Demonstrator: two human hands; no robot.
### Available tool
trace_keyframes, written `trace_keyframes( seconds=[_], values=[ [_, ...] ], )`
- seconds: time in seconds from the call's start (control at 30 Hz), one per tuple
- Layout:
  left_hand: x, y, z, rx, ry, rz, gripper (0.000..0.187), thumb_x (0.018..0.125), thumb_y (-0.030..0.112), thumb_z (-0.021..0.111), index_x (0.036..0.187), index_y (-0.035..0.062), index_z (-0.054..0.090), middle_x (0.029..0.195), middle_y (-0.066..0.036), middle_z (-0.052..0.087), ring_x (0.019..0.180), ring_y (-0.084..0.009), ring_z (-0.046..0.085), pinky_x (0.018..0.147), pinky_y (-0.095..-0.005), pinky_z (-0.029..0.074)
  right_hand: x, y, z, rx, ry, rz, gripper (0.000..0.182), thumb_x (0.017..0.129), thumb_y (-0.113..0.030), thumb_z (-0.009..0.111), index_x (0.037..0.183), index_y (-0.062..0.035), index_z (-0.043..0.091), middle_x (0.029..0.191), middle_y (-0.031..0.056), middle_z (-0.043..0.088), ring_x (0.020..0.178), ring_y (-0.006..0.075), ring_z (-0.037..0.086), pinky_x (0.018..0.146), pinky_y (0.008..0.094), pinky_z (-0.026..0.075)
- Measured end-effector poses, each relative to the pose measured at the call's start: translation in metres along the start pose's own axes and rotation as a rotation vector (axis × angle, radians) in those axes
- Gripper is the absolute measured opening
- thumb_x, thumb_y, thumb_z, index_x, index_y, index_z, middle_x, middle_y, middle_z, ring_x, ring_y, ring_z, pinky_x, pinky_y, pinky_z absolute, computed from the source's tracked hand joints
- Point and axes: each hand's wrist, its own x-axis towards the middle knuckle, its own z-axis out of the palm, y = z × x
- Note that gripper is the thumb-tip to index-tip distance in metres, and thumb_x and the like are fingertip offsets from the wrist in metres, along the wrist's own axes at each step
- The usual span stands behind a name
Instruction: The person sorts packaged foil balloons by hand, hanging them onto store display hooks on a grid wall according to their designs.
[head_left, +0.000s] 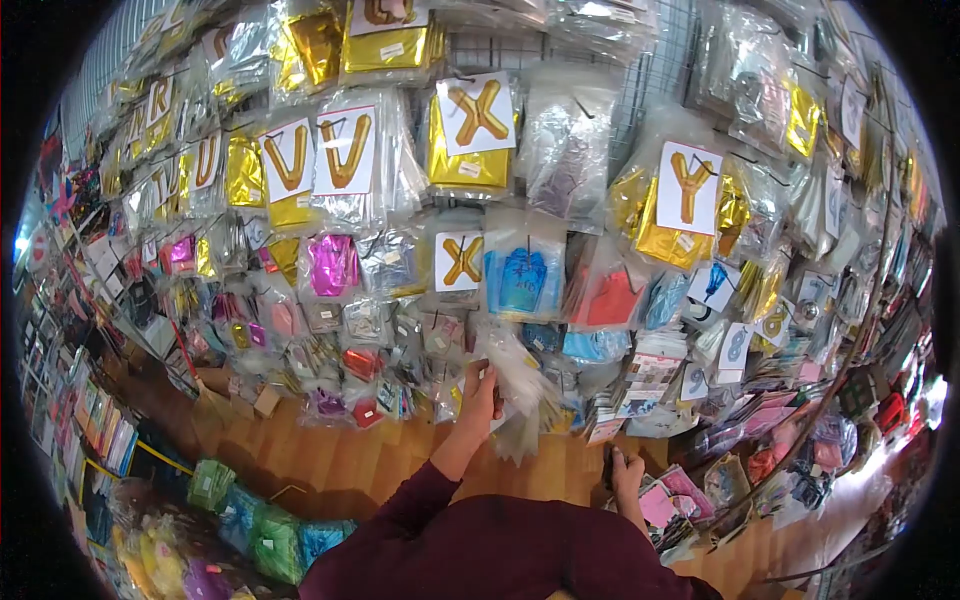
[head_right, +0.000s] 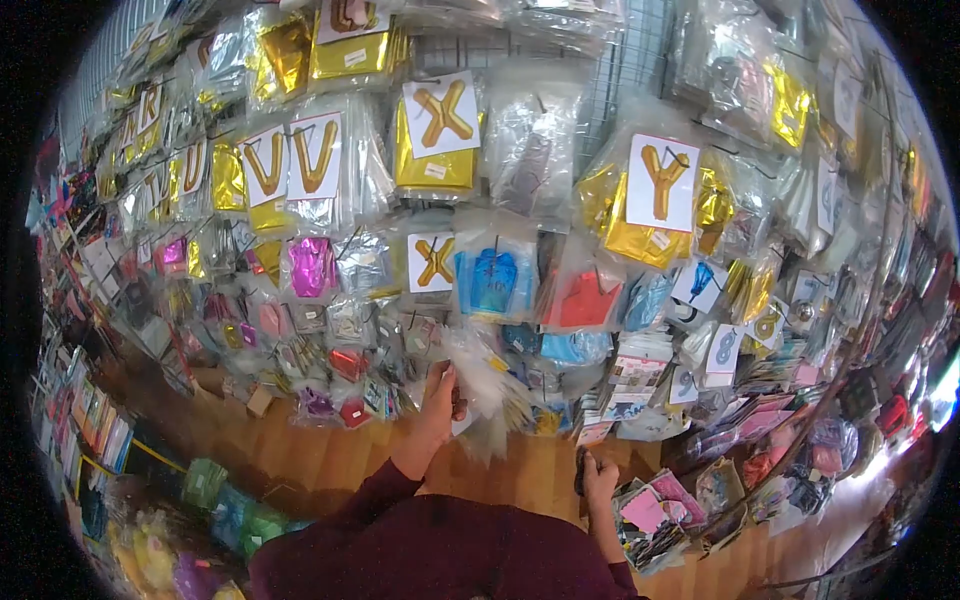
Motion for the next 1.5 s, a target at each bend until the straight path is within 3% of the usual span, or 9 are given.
trace_keyframes(
  seconds=[0.17,0.23,0.27,0.37,0.5,0.73,0.83,1.17,1.5],
  values=[
    [-0.007,0.011,-0.02,0.062,0.057,-0.018,0.031,0.09,0.036,0.041,0.11,0.0128,0.038,0.068,0.0,0.045,0.046,-0.007,0.039,0.037,-0.0225,0.031,-0.019,-0.037,0.028,0.021,-0.186,0.073,0.033,0.08,-0.021,0.059,0.062,0.0061,0.054,0.048,0.0049,0.046,0.041,0.0101,0.043,0.038,0.0299,0.036],
    [0.01,-0.013,-0.039,-0.005,0.153,-0.015,0.031,0.09,0.036,0.04,0.11,0.0123,0.039,0.066,0.0,0.046,0.046,-0.0072,0.04,0.038,-0.0234,0.033,-0.015,-0.011,0.049,-0.08,-0.084,-0.315,0.029,0.08,-0.02,0.059,0.064,0.0044,0.055,0.051,0.0056,0.048,0.04,0.0121,0.045,0.035,0.0298,0.036],
    [0.007,-0.013,-0.043,0.002,0.098,0.057,0.031,0.091,0.035,0.039,0.111,0.0124,0.039,0.066,0.0,0.047,0.047,-0.0072,0.041,0.039,-0.0229,0.034,-0.029,-0.051,0.047,0.123,-0.263,0.175,0.023,0.079,-0.016,0.057,0.07,0.0041,0.055,0.056,0.0064,0.05,0.045,0.0134,0.047,0.041,0.0299,0.039],
    [-0.013,0.007,-0.047,0.033,0.057,0.115,0.029,0.091,0.033,0.038,0.11,0.0111,0.039,0.067,0.0,0.048,0.053,-0.0071,0.044,0.043,-0.0222,0.036,-0.039,-0.065,0.055,-0.051,-0.356,0.189,0.017,0.078,-0.012,0.056,0.073,0.0034,0.054,0.06,0.0064,0.052,0.053,0.0133,0.05,0.05,0.03,0.042],
    [0.001,-0.005,-0.059,-0.032,0.091,0.152,0.035,0.089,0.03,0.043,0.119,0.0148,0.033,0.071,0.003,0.047,0.053,-0.0041,0.039,0.042,-0.0177,0.031,-0.021,-0.062,0.083,0.069,-0.197,-0.27,0.008,0.075,-0.006,0.05,0.072,-0.0001,0.055,0.061,0.003,0.053,0.056,0.0106,0.048,0.052,0.0267,0.041],
    [0.009,-0.012,-0.066,0.069,0.038,0.114,0.039,0.09,0.025,0.041,0.123,0.0097,0.028,0.069,0.0,0.045,0.051,-0.0064,0.039,0.043,-0.0192,0.033,-0.039,-0.126,0.11,0.298,-0.654,0.236,0.014,0.084,-0.014,0.053,0.086,-0.0025,0.06,0.064,0.0047,0.056,0.056,0.0128,0.055,0.048,0.0261,0.044],
    [0.015,-0.024,-0.066,0.05,-0.03,0.06,0.044,0.09,0.022,0.042,0.128,0.0094,0.022,0.069,-0.001,0.046,0.051,-0.0071,0.039,0.043,-0.0199,0.033,-0.044,-0.12,0.148,0.078,-0.69,-0.118,0.013,0.084,-0.015,0.054,0.085,-0.0026,0.06,0.065,0.0038,0.057,0.059,0.0127,0.055,0.054,0.0267,0.046],
    [0.016,-0.06,-0.076,-0.103,-0.135,-0.072,0.042,0.091,0.02,0.041,0.13,0.0169,0.025,0.097,-0.002,0.046,0.067,-0.012,0.045,0.057,-0.0268,0.042,-0.072,-0.135,0.168,0.067,-0.678,-0.14,0.02,0.085,-0.018,0.055,0.079,-0.0001,0.06,0.068,0.0016,0.058,0.063,0.0073,0.051,0.056,0.0249,0.041],
    [-0.009,-0.033,-0.053,-0.218,-0.269,-0.223,0.046,0.09,0.014,0.037,0.132,0.0162,0.019,0.09,-0.005,0.047,0.073,-0.013,0.047,0.064,-0.0287,0.046,-0.074,-0.17,0.127,0.61,-0.937,0.345,0.015,0.085,-0.021,0.057,0.08,-0.0069,0.06,0.065,-0.005,0.052,0.057,0.0035,0.045,0.05,0.0202,0.034]
  ],
)
